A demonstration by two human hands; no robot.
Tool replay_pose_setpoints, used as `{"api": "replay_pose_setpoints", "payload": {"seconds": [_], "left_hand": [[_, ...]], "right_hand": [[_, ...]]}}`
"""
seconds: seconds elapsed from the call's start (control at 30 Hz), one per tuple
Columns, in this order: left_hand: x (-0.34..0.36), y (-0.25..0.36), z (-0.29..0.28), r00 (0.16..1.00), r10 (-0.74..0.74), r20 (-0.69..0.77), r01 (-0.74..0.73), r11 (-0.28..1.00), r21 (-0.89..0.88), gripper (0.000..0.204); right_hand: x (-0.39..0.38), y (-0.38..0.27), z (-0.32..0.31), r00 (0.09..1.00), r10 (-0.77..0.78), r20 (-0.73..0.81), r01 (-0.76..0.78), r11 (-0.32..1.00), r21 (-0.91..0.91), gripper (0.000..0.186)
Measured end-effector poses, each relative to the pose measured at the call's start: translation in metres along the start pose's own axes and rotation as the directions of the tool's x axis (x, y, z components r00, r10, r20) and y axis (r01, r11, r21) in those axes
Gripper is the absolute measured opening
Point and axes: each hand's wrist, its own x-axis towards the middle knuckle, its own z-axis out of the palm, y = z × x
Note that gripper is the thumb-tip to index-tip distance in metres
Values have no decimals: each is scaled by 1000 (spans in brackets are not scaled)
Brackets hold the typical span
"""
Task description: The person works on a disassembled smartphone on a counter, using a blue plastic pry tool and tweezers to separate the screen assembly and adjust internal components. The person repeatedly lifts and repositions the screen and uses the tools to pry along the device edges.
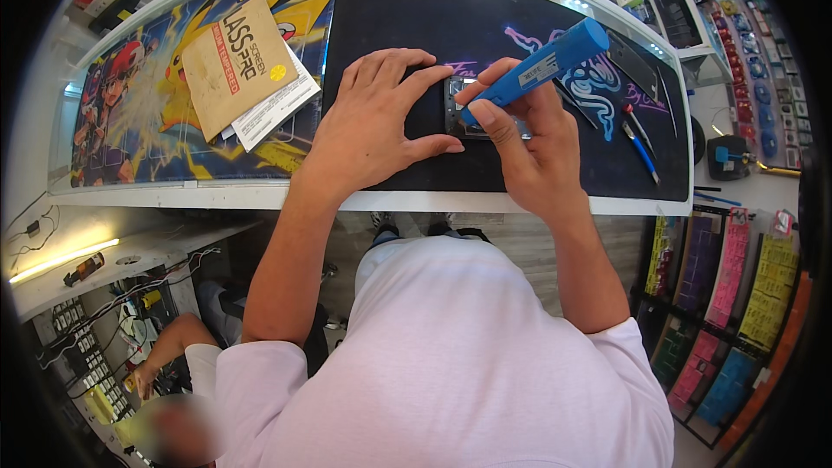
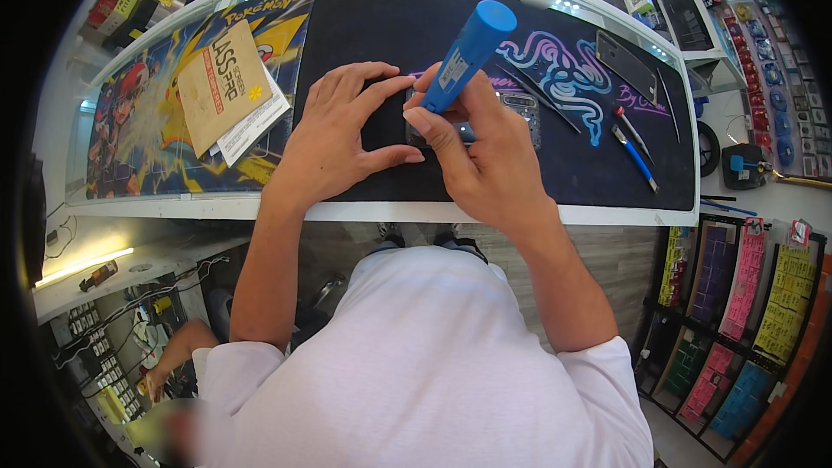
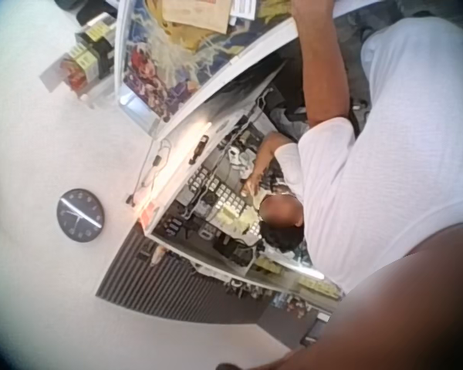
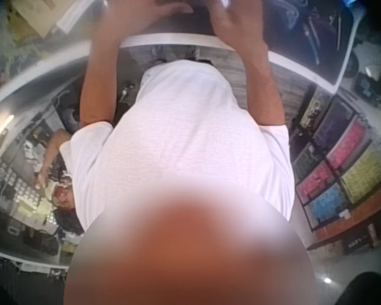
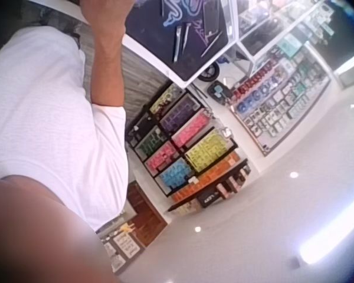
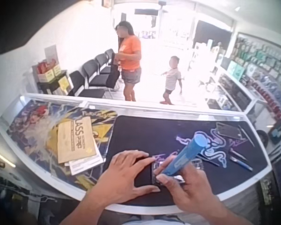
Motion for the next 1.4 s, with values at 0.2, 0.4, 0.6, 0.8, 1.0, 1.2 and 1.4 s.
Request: {"api": "replay_pose_setpoints", "payload": {"seconds": [0.2,0.4,0.6,0.8,1.0,1.2,1.4], "left_hand": [[1,1,0,1000,-7,2,7,1000,2,81],[-1,-1,2,1000,11,-2,-11,1000,-5,81],[1,-3,-3,997,52,-51,-55,997,-56,82],[3,-1,-8,999,34,-10,-34,999,-25,84],[1,-3,-4,997,53,-47,-56,997,-54,82],[2,-1,-4,1000,14,15,-13,1000,-25,82],[2,0,-3,1000,13,12,-12,1000,-25,82]], "right_hand": [[4,-3,1,999,-31,25,31,1000,-6,27],[4,-8,-5,998,17,57,-14,999,-43,26],[9,-18,-7,998,21,54,-16,996,-84,23],[16,-19,-5,998,-12,56,13,1000,-22,21],[11,-12,-7,996,63,63,-62,998,-10,26],[9,-6,-7,999,-6,45,8,999,-50,31],[9,-8,-5,998,39,44,-39,999,5,30]]}}
